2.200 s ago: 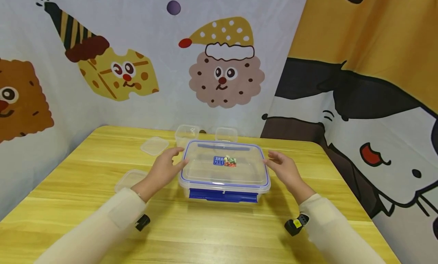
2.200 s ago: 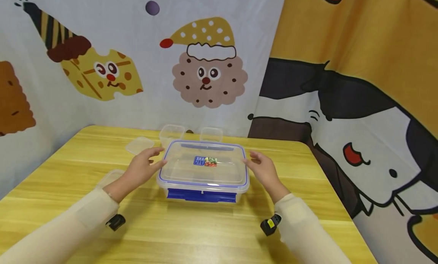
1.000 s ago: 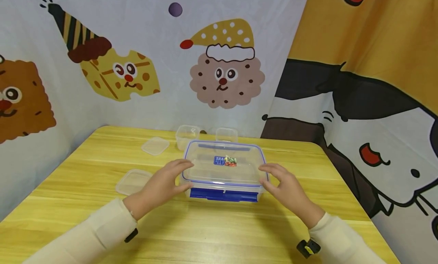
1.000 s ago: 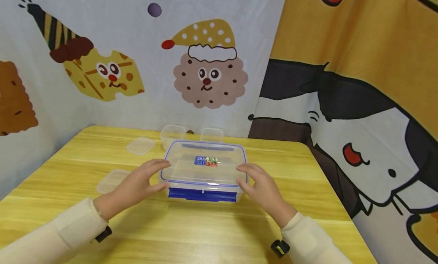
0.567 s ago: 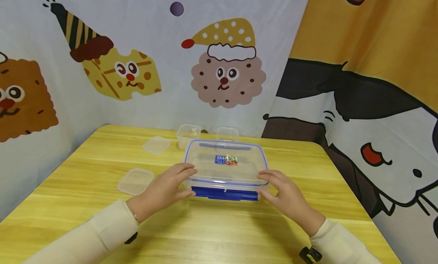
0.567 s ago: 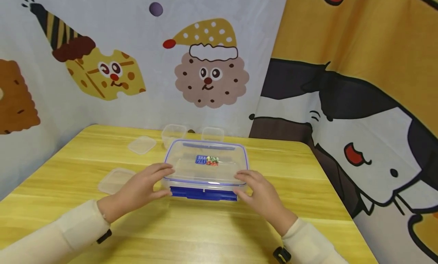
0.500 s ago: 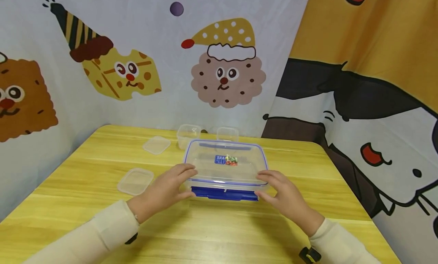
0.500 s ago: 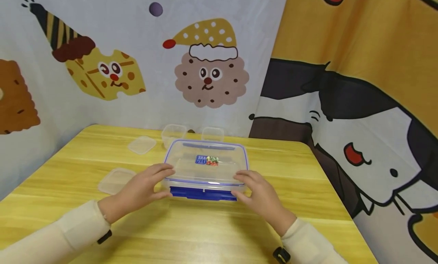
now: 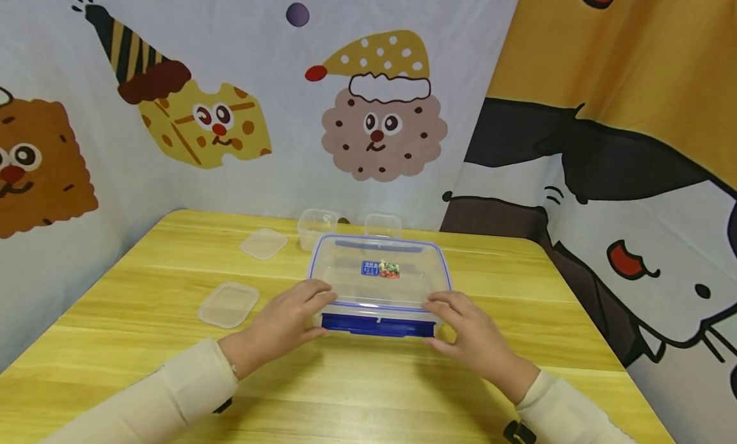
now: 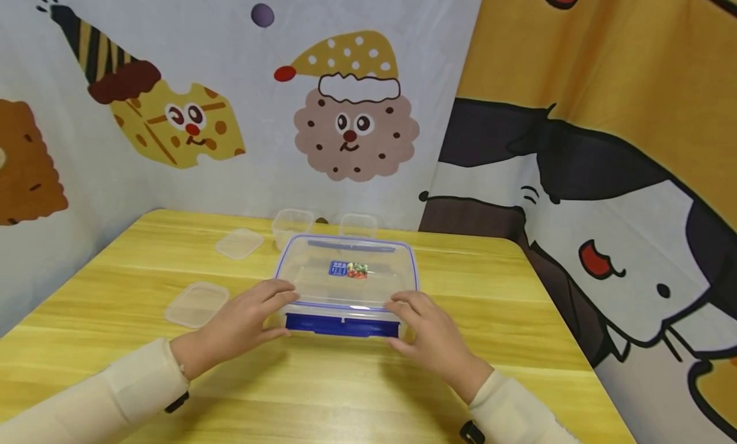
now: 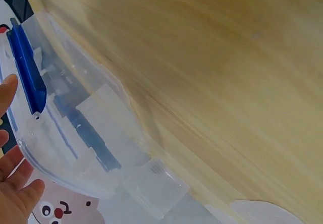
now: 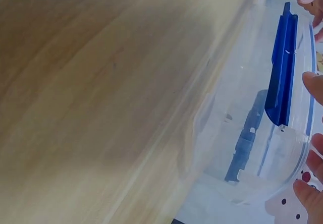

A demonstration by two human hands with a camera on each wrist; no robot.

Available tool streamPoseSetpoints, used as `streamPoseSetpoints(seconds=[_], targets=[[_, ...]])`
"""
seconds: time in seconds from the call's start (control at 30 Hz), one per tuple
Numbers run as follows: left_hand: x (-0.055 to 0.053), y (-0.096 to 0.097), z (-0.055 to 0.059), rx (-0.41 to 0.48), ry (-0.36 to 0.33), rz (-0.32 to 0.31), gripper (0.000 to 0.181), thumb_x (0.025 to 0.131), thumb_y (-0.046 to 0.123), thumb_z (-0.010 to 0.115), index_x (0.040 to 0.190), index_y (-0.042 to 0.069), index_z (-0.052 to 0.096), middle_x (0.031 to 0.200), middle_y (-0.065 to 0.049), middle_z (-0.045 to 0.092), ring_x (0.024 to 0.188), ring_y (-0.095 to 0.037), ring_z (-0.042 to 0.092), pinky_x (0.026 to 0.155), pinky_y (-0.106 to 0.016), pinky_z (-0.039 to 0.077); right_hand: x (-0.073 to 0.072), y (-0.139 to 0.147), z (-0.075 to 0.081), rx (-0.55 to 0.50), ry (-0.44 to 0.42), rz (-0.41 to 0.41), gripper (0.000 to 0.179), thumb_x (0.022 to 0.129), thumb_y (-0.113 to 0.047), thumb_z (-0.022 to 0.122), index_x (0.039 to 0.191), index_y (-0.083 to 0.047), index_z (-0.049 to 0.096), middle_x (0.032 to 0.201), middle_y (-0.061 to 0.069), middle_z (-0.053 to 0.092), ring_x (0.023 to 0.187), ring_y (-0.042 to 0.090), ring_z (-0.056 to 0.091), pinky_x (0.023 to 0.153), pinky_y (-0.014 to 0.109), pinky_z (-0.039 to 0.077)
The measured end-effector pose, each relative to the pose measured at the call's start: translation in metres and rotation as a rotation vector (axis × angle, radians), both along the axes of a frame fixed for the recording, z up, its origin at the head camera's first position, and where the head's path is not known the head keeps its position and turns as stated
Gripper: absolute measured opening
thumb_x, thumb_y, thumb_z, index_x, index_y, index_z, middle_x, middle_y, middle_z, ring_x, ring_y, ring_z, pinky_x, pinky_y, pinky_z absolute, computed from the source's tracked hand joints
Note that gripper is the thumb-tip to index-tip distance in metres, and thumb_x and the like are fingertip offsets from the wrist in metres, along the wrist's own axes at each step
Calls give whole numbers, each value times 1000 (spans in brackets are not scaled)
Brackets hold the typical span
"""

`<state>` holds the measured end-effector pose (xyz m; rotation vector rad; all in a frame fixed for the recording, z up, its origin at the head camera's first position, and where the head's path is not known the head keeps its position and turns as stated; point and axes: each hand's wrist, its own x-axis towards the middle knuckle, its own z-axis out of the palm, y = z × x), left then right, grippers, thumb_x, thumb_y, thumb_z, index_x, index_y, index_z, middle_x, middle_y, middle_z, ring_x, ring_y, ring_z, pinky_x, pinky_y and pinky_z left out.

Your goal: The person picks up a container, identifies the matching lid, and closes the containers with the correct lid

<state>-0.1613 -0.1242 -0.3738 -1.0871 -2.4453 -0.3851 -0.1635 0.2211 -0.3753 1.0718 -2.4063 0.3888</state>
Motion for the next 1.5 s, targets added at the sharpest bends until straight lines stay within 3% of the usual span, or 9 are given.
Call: streamPoseSetpoints(seconds=[0.13,0.6,1.17,1.5], targets=[[0,1,0,-18,13,-4,58,71,26,87,119,4,62,118,-11,59,109,-25,58,92,-36,53,1,-1,-1,36,2,-28,61,64,-25,90,118,-11,66,116,4,59,105,22,57,81,41,55],[-1,7,-4,-87,45,19,62,70,27,88,122,6,61,114,-11,59,105,-26,57,92,-39,51,1,-7,-2,136,39,-80,65,61,-29,92,116,-11,64,112,5,57,99,21,54,82,39,53],[-2,8,-12,-101,93,34,67,67,24,90,123,7,57,115,-11,57,106,-27,54,97,-42,47,-3,-10,-14,150,90,-96,74,56,-31,94,118,-10,60,111,7,54,101,27,52,88,46,49],[-4,8,-14,-96,115,27,66,66,22,90,121,6,58,112,-12,58,104,-28,55,96,-42,47,-4,-10,-15,117,95,-82,71,57,-24,94,117,-9,59,110,8,54,99,26,51,88,46,48]])
